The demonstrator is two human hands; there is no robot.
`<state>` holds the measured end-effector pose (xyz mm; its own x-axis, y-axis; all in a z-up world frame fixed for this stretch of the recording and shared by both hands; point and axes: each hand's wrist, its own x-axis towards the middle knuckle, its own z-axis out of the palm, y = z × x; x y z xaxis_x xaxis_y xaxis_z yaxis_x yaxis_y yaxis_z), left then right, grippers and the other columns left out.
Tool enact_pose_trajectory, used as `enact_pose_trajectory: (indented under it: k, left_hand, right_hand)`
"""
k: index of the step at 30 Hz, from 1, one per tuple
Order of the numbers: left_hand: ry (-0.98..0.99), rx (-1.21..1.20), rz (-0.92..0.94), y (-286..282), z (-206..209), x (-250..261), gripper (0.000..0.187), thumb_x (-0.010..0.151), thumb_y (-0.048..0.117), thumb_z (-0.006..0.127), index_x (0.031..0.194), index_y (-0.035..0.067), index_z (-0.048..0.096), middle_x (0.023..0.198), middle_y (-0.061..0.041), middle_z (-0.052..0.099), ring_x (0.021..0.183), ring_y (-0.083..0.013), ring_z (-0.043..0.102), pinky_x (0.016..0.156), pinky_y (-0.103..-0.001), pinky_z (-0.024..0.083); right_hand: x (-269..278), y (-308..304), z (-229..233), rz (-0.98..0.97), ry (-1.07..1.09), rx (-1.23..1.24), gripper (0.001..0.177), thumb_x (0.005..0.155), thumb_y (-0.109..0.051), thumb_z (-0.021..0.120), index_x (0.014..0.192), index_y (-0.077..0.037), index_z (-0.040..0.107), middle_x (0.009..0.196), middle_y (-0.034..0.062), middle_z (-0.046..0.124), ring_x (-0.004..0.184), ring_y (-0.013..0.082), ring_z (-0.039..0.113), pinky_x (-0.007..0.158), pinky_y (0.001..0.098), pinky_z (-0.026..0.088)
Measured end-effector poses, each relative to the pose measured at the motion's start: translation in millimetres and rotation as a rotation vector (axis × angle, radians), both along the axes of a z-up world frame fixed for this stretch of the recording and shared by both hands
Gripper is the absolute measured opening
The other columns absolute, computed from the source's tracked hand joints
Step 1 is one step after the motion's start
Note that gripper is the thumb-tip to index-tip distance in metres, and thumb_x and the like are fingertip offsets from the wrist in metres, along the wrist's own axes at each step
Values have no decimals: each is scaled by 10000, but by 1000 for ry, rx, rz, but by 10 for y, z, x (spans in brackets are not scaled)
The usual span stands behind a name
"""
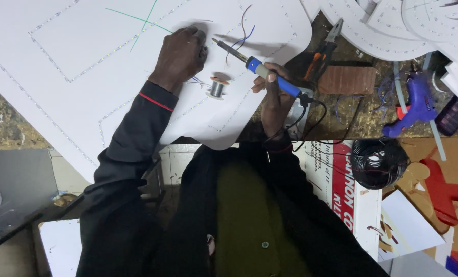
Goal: The person strips the insulation from the ends of several wires using pliers. They then use a soldering iron and solder wire to tin the exposed wire ends and attach them to a white board with pre-marked lines.
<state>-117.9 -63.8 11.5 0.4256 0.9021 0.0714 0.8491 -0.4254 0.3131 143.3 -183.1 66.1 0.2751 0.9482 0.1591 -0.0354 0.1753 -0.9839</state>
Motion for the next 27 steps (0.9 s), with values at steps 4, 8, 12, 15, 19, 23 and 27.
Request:
enact_pose_trajectory:
  k: [4,8,12,15,19,23,27]
  left_hand:
    - [-17,46,-33,8,-10,-11,115,987,141,694,950,38,660,975,-162,718,868,-489,705,562,-603,515]
    - [11,37,-34,28,-39,-7,131,987,140,687,947,18,661,978,-176,719,856,-491,702,570,-612,536]
    - [1,19,-22,32,-46,-12,110,954,129,710,950,30,661,976,-179,717,836,-497,690,585,-606,528]
    - [14,-28,7,25,20,29,133,998,119,678,924,12,650,950,-182,709,829,-492,681,589,-603,520]
    - [17,-20,12,24,44,35,98,937,97,692,894,23,644,971,-189,739,852,-506,703,589,-603,538]
    - [5,-53,22,35,46,43,127,963,118,673,889,20,639,990,-201,739,865,-523,691,631,-615,531]
    - [18,-50,16,40,50,45,109,956,114,683,890,34,650,992,-212,751,859,-522,708,637,-627,549]
  right_hand:
    - [19,-15,-18,-26,2,16,430,1160,-425,640,1295,-23,712,863,157,760,709,217,747,710,313,613]
    - [19,-42,70,-84,14,13,418,1153,-424,647,1283,-33,719,849,148,756,701,218,749,755,340,627]
    - [33,-74,132,-110,-8,-27,434,1145,-460,637,1300,-65,726,873,146,771,707,215,760,762,336,619]
    - [44,-74,121,-112,19,-34,465,1131,-489,648,1285,-56,724,851,156,757,680,220,737,720,329,604]
    - [55,-89,90,-100,47,-19,456,1135,-475,661,1297,-53,722,884,163,765,719,224,749,711,336,624]
    - [70,-96,61,-112,8,6,439,1150,-448,640,1294,-41,718,863,162,765,694,223,743,689,327,617]
    - [87,-100,21,-137,37,20,450,1129,-471,678,1279,-50,735,848,140,770,710,226,759,737,354,621]
